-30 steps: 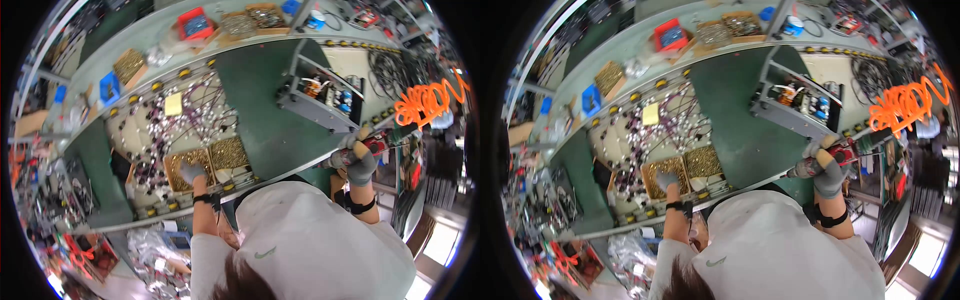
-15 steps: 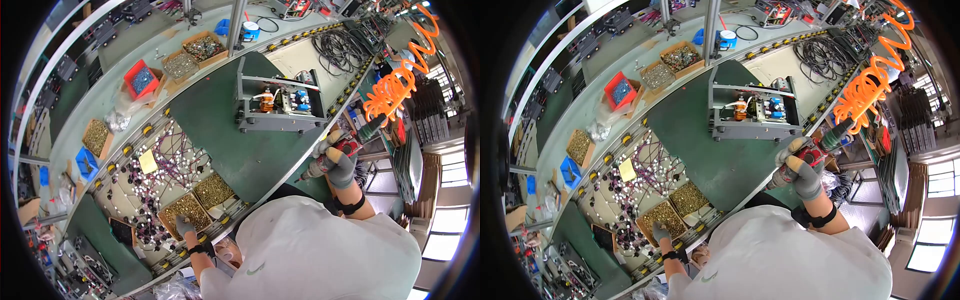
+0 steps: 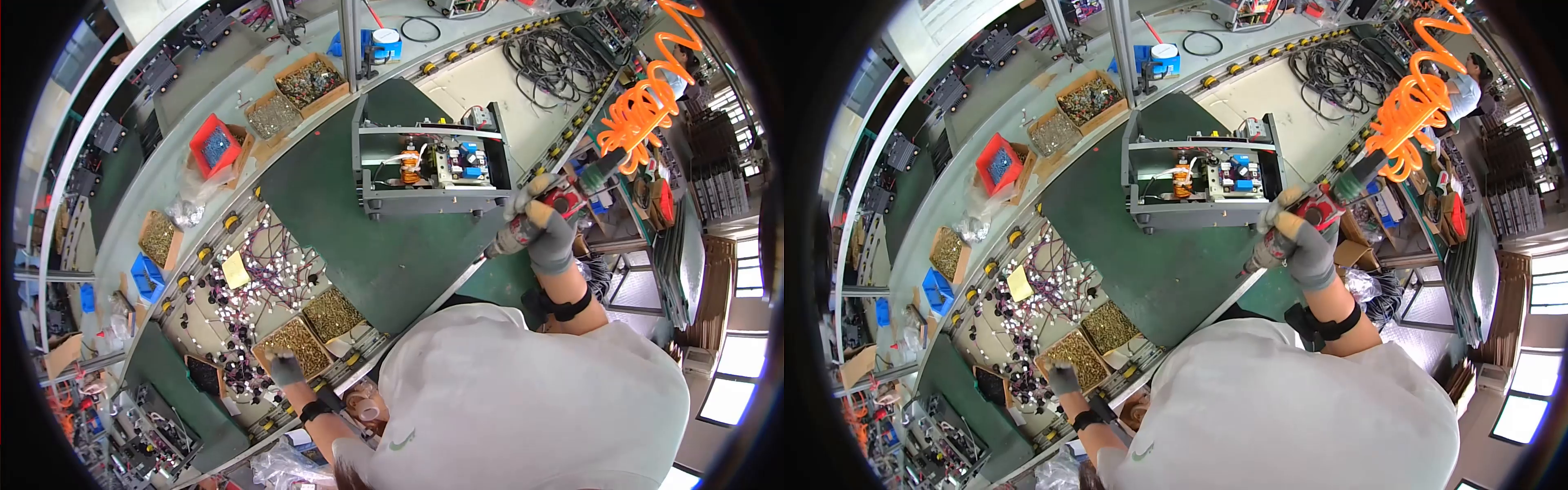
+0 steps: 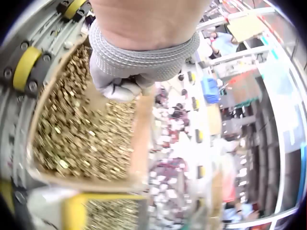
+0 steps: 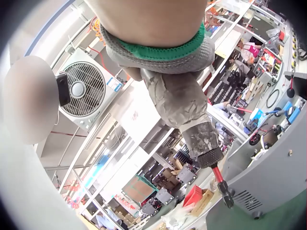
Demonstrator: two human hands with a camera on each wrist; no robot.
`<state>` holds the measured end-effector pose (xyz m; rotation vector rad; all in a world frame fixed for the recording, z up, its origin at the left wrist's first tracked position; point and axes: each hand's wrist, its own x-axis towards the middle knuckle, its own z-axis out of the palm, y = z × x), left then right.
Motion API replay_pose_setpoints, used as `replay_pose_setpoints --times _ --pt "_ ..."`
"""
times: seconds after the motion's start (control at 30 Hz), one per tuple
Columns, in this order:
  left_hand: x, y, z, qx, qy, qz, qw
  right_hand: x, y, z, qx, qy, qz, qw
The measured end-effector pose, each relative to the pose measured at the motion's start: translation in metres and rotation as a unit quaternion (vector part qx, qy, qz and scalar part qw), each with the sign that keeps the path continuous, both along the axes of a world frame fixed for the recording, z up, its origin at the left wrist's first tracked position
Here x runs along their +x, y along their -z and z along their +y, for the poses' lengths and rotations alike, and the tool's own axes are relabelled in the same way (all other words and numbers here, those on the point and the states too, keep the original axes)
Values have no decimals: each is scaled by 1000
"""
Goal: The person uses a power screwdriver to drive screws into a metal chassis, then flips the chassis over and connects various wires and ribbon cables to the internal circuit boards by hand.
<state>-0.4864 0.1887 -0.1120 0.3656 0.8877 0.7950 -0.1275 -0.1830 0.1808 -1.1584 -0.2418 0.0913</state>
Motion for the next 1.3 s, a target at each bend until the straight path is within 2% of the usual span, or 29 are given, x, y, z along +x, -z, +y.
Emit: replay_pose_setpoints --times 0.03,0.07,0.1,0.13,0.17,0.2,0.27,0.33,0.37,0.43,0.47,0.53,0.63,0.77,0.93,1.17,1.3 --pt "25 -25 -9 -22 18 -48 998 6 1 -3 19 -7 -5 1000" --pt "43 -15 -3 -90 90 -71 989 12 2 -6 22 -11 -3 1000" --pt "81 -53 -29 -101 138 -148 974 18 0 -8 49 -24 -6 998" --pt "118 -89 -52 -77 238 -173 952 22 -3 -7 77 -35 -10 996" --pt "151 -116 -78 -78 269 -185 942 24 -5 -6 62 12 7 998" --pt "179 -124 -96 -87 354 -247 898 25 -11 -6 74 26 29 996" --pt "231 -162 -145 23 435 -107 894 33 -14 -12 116 -1 20 993" --pt "267 -197 -184 56 489 -46 869 41 -14 -18 146 -10 -24 989" --pt "280 -198 -197 52 495 -39 866 41 -16 -19 163 -1 -22 986" --pt "301 -197 -215 -38 510 -119 851 43 -18 -22 188 -1 -38 981" --pt "308 -194 -222 -38 515 -115 849 44 -18 -24 190 4 -36 981" --pt "317 -186 -234 -168 491 -153 841 45 -16 -27 214 1 -49 975" --pt "323 -184 -242 -205 516 -175 813 47 -11 -33 216 19 -54 975" --pt "326 -196 -250 -194 522 -172 813 53 -7 -36 216 18 -70 974" --pt "334 -206 -255 -186 487 -117 845 59 -5 -34 209 15 -77 975" --pt "338 -204 -254 -181 481 -136 847 64 2 -32 202 -4 -99 974" --pt "342 -207 -253 -51 507 -99 855 68 0 -30 188 -13 -93 978"
